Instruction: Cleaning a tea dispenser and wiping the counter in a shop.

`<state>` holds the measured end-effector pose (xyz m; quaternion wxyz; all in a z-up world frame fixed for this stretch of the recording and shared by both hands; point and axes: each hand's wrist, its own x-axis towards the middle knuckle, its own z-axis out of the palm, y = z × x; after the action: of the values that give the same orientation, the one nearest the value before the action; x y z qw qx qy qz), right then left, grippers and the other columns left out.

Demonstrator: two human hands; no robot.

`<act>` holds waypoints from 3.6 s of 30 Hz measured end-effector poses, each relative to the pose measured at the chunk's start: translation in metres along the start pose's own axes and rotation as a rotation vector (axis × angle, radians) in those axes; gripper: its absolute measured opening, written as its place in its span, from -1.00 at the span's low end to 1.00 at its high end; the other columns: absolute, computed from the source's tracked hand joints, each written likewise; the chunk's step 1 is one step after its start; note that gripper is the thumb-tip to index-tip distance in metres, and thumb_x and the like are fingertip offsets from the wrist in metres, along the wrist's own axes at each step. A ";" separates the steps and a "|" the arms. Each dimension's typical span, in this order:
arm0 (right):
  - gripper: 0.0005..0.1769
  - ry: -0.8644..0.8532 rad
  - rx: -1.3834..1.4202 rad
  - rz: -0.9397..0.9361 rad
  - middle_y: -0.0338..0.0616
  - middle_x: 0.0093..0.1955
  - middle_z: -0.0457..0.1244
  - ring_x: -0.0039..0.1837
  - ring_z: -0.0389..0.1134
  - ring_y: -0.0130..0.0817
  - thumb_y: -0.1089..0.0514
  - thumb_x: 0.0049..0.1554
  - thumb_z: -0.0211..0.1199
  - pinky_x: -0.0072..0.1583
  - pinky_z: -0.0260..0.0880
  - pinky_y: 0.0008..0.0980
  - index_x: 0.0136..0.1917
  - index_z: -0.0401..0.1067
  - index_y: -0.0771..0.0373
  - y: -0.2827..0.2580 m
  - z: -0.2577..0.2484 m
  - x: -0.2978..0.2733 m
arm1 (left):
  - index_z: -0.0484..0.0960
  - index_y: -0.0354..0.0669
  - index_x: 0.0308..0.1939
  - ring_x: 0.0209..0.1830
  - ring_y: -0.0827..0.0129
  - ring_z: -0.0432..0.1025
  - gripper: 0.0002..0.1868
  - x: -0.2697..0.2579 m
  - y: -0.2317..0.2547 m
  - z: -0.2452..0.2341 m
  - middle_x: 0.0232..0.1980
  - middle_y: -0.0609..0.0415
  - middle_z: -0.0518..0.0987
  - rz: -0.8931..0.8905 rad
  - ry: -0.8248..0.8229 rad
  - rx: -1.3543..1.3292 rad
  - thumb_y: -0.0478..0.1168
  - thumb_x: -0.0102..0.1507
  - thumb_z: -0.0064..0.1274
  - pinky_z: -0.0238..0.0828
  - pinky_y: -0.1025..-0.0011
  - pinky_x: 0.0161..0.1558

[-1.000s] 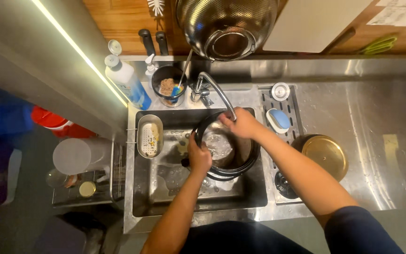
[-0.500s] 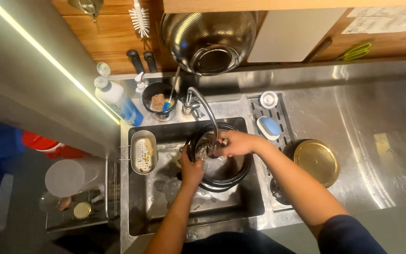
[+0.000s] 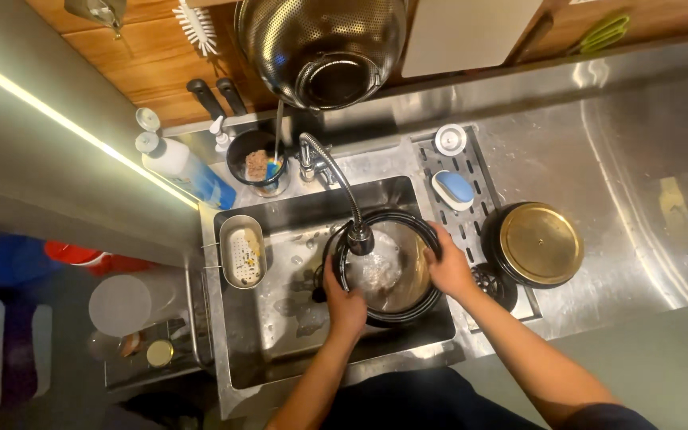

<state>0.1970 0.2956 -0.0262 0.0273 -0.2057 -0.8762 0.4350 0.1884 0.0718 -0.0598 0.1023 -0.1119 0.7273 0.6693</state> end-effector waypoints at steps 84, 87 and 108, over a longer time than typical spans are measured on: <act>-0.21 -0.360 -0.230 -0.722 0.19 0.13 0.29 0.21 0.27 0.16 -0.04 -0.05 0.46 0.21 0.18 -0.01 0.33 0.29 0.37 -0.136 0.023 -0.101 | 0.64 -0.24 -0.22 -0.41 0.29 0.57 -0.45 -0.030 -0.026 -0.072 -0.41 0.01 0.66 -0.235 0.034 0.097 0.19 0.35 -0.19 0.49 0.35 -0.29; -0.19 -0.417 -0.237 -0.672 0.20 0.14 0.31 0.19 0.31 0.16 0.04 -0.01 0.39 0.23 0.21 0.00 0.42 0.20 0.38 -0.111 0.038 -0.106 | 0.66 -0.25 -0.31 -0.42 0.31 0.56 -0.44 -0.038 0.006 -0.073 -0.45 0.03 0.66 -0.094 0.008 0.196 0.16 0.38 -0.19 0.45 0.36 -0.28; -0.55 -0.503 0.235 -0.274 0.09 -0.02 0.43 0.01 0.48 -0.10 0.11 0.22 0.27 0.03 0.46 -0.23 0.34 0.37 0.27 -0.078 0.036 -0.105 | 0.43 0.04 -0.38 -0.55 0.39 0.25 -0.89 0.316 -0.082 0.029 -0.50 0.23 0.35 -0.421 -0.363 -0.799 -0.17 0.26 -0.03 0.19 0.39 -0.49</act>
<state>0.2587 0.1866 0.0255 -0.1085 0.0330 -0.8187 0.5628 -0.0886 0.0863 -0.2346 0.3096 -0.1685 0.3457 0.8696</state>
